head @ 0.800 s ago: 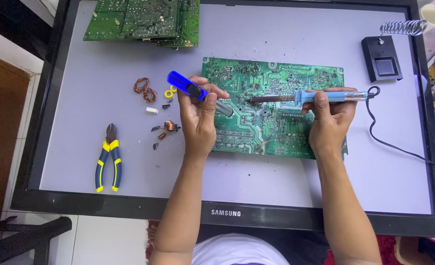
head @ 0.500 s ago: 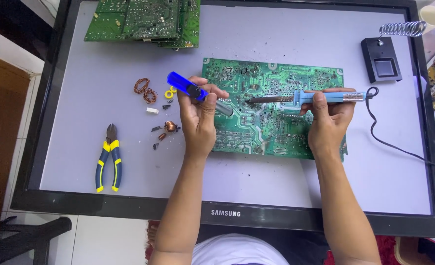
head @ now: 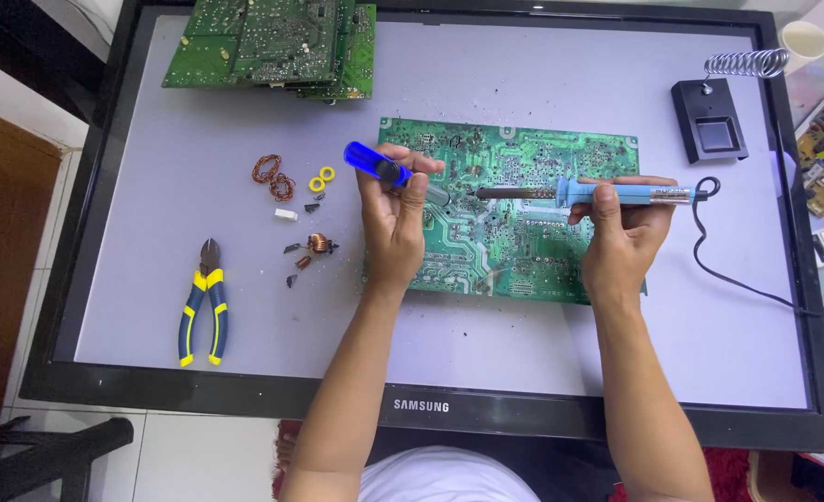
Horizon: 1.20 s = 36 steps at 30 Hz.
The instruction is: Using a soldering iron to melt solder and a manual desoldering pump to remove it from a printed circuit board.
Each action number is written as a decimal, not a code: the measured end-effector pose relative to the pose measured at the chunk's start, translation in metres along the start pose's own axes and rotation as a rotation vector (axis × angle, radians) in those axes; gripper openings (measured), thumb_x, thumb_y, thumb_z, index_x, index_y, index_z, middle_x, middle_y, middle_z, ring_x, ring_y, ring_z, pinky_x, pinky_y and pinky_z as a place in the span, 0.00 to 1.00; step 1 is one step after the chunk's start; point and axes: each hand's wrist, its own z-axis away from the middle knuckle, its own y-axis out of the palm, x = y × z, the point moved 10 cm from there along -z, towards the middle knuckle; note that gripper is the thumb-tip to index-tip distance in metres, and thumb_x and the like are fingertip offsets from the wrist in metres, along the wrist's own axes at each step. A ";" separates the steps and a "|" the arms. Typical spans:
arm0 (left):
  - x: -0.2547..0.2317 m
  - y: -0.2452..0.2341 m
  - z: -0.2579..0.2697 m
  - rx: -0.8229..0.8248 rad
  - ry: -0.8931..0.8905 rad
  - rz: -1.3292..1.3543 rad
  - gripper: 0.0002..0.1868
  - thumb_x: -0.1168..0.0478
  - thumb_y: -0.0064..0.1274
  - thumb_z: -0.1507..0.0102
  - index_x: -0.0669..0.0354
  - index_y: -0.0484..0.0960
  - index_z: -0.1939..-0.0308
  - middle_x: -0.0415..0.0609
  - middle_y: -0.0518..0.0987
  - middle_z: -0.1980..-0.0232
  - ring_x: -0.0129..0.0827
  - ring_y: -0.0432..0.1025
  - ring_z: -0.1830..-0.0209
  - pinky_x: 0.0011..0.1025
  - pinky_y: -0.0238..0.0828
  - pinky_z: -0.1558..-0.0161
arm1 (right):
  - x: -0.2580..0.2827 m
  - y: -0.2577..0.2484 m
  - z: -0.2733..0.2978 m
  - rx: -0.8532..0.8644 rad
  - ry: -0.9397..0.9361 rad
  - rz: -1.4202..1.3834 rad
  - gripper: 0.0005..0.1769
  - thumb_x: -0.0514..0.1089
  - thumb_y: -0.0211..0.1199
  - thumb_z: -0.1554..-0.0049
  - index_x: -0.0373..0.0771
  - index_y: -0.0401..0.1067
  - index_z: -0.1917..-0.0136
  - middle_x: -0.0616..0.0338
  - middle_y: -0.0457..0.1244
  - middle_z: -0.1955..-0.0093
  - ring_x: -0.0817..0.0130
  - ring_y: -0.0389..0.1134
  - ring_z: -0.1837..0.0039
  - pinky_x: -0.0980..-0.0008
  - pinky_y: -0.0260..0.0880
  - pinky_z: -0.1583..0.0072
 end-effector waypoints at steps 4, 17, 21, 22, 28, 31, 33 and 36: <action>0.006 0.008 -0.001 0.012 -0.007 -0.022 0.10 0.60 0.42 0.21 0.51 0.63 0.37 0.47 0.78 0.49 0.38 0.79 0.43 0.45 0.72 0.31 | 0.004 0.000 0.001 -0.006 0.009 -0.008 0.14 0.43 0.61 0.28 0.37 0.57 0.40 0.39 0.70 0.48 0.65 0.71 0.60 0.71 0.77 0.56; 0.017 0.030 -0.006 0.124 -0.040 -0.186 0.07 0.56 0.42 0.22 0.52 0.67 0.43 0.52 0.80 0.54 0.44 0.80 0.49 0.43 0.79 0.42 | -0.006 -0.015 -0.003 -0.046 0.025 -0.050 0.15 0.43 0.62 0.28 0.36 0.58 0.39 0.39 0.71 0.48 0.64 0.72 0.59 0.71 0.78 0.55; 0.015 0.037 -0.006 0.120 -0.034 -0.181 0.08 0.56 0.42 0.22 0.53 0.69 0.43 0.51 0.78 0.56 0.44 0.79 0.52 0.46 0.78 0.43 | -0.016 -0.020 -0.005 -0.046 0.054 -0.050 0.16 0.44 0.63 0.28 0.36 0.58 0.39 0.41 0.71 0.49 0.66 0.72 0.59 0.72 0.78 0.56; 0.010 0.034 -0.006 0.119 -0.030 -0.180 0.08 0.56 0.42 0.22 0.53 0.69 0.43 0.51 0.78 0.56 0.44 0.79 0.52 0.46 0.78 0.43 | -0.015 -0.019 -0.006 -0.044 0.049 -0.051 0.16 0.44 0.63 0.28 0.36 0.58 0.39 0.41 0.71 0.49 0.66 0.72 0.59 0.72 0.78 0.56; 0.015 0.010 0.009 0.036 -0.204 0.073 0.12 0.47 0.44 0.23 0.47 0.68 0.45 0.37 0.71 0.61 0.26 0.71 0.58 0.33 0.73 0.42 | -0.022 -0.013 -0.003 -0.021 0.086 -0.034 0.16 0.44 0.62 0.28 0.37 0.58 0.39 0.43 0.71 0.48 0.68 0.72 0.58 0.74 0.78 0.55; 0.023 0.009 0.016 0.059 -0.212 0.143 0.15 0.44 0.44 0.24 0.49 0.69 0.48 0.39 0.69 0.64 0.26 0.70 0.61 0.34 0.73 0.45 | -0.025 -0.012 -0.002 -0.012 0.092 -0.016 0.16 0.44 0.62 0.28 0.37 0.57 0.38 0.44 0.71 0.48 0.69 0.72 0.57 0.74 0.78 0.54; 0.026 0.010 0.019 0.071 -0.233 0.204 0.22 0.37 0.42 0.25 0.52 0.70 0.53 0.41 0.68 0.68 0.26 0.69 0.65 0.33 0.73 0.49 | -0.029 -0.014 -0.002 -0.011 0.108 -0.015 0.16 0.44 0.61 0.28 0.36 0.57 0.38 0.45 0.71 0.48 0.70 0.72 0.57 0.75 0.79 0.54; 0.029 0.008 0.022 0.072 -0.201 0.240 0.31 0.28 0.34 0.27 0.50 0.72 0.59 0.42 0.68 0.72 0.29 0.68 0.71 0.33 0.74 0.54 | -0.029 -0.016 -0.003 -0.028 0.108 -0.014 0.15 0.44 0.61 0.27 0.36 0.57 0.38 0.44 0.71 0.49 0.69 0.72 0.58 0.74 0.79 0.55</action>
